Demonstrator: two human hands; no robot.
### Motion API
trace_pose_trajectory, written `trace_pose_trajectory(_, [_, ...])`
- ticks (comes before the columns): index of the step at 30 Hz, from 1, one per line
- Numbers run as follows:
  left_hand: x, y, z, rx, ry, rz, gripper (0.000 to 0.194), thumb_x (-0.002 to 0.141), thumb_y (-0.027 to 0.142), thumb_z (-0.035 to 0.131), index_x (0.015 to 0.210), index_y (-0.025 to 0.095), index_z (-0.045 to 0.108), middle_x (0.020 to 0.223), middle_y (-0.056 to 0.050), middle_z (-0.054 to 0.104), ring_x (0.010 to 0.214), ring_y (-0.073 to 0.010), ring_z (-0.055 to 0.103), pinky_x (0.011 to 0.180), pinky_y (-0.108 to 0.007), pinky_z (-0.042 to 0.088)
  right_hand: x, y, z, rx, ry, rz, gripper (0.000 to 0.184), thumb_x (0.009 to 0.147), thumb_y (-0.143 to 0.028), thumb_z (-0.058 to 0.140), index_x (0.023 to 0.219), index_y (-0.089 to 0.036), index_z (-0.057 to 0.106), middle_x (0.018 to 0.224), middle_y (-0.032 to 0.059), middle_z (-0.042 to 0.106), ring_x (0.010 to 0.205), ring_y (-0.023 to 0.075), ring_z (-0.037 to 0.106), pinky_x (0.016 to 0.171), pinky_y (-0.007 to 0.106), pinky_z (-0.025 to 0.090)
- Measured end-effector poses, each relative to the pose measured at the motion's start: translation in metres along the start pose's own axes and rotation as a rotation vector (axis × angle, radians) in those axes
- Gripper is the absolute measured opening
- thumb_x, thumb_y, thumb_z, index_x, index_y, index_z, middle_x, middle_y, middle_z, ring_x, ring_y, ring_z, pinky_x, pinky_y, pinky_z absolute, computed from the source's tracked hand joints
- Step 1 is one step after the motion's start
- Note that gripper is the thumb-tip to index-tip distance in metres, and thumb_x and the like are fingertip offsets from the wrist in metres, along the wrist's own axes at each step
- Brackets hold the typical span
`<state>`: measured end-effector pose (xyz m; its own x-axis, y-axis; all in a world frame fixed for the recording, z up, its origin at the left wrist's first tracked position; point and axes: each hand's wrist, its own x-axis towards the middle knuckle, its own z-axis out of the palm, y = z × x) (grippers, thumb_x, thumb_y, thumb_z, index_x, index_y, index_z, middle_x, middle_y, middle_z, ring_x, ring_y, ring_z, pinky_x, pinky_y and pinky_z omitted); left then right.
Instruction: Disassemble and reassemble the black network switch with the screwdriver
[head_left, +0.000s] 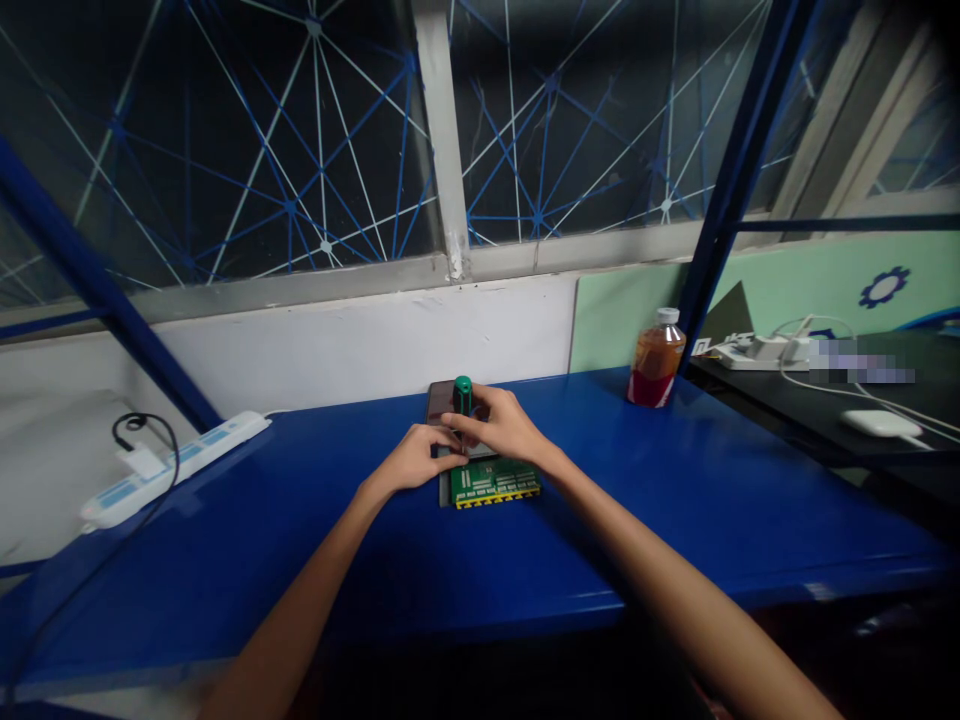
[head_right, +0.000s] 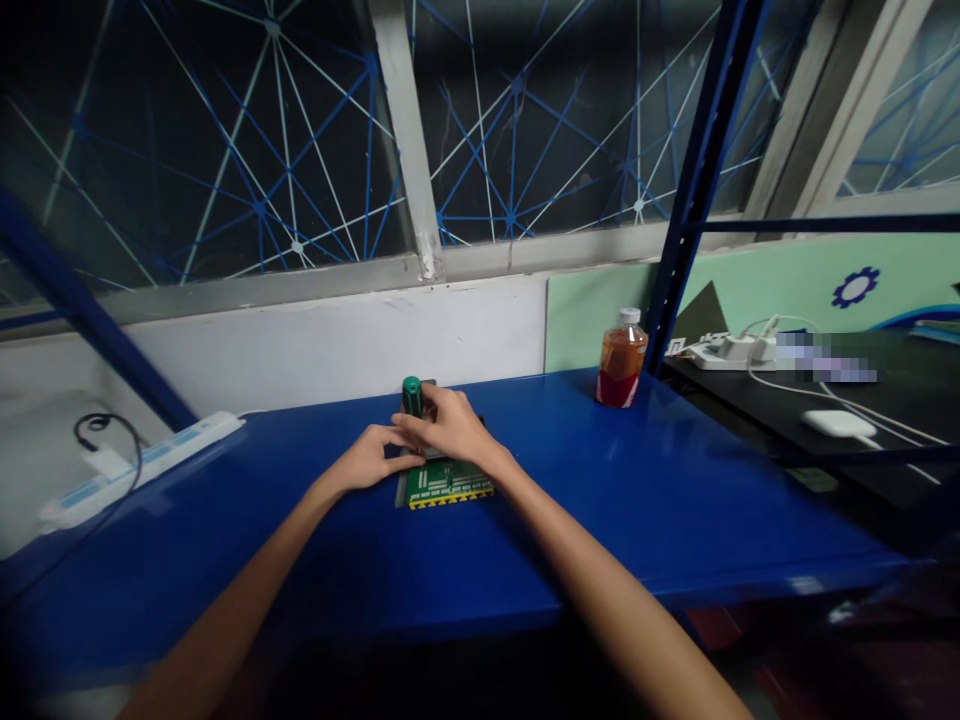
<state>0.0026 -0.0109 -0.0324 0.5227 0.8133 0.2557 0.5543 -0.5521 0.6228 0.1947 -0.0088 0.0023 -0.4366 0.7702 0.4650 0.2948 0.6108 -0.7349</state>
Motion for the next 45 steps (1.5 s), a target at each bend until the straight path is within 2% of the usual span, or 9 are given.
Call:
trace_pose_trajectory(11, [-0.0004, 0.0038, -0.0046, 0.038, -0.034, 0.024, 0.021, 0.084, 0.029, 0.059, 0.095, 0.018, 0.074, 0.098, -0.006, 0.074, 0.091, -0.0216, 0.067, 0.084, -0.031, 0.048, -0.0009, -0.0050, -0.0056, 0.098, 0.021, 0.024, 0.028, 0.081, -0.047, 0.058, 0.085, -0.019, 0.058, 0.062, 0.0003, 0.060, 0.059, 0.0148, 0.056, 0.058, 0.029, 0.040])
trace_pose_trajectory(28, [-0.0005, -0.0003, -0.0053, 0.048, -0.107, 0.050, 0.024, 0.076, 0.014, 0.056, 0.094, 0.017, 0.073, 0.100, -0.006, 0.073, 0.096, -0.0211, 0.065, 0.088, -0.031, 0.046, -0.0005, -0.0018, -0.0007, 0.041, -0.004, -0.001, 0.026, 0.081, -0.044, 0.059, 0.083, -0.019, 0.057, 0.063, 0.0003, 0.063, 0.059, 0.0145, 0.059, 0.056, 0.026, 0.040])
trace_pose_trajectory(45, [-0.0001, -0.0034, -0.0028, 0.074, -0.072, 0.052, 0.026, 0.074, 0.015, 0.061, 0.098, 0.018, 0.072, 0.102, -0.006, 0.072, 0.098, -0.0229, 0.065, 0.089, -0.033, 0.046, -0.0010, -0.0014, -0.0021, -0.017, 0.013, -0.028, 0.028, 0.082, -0.045, 0.058, 0.085, -0.018, 0.060, 0.065, 0.0003, 0.062, 0.060, 0.0140, 0.057, 0.055, 0.026, 0.038])
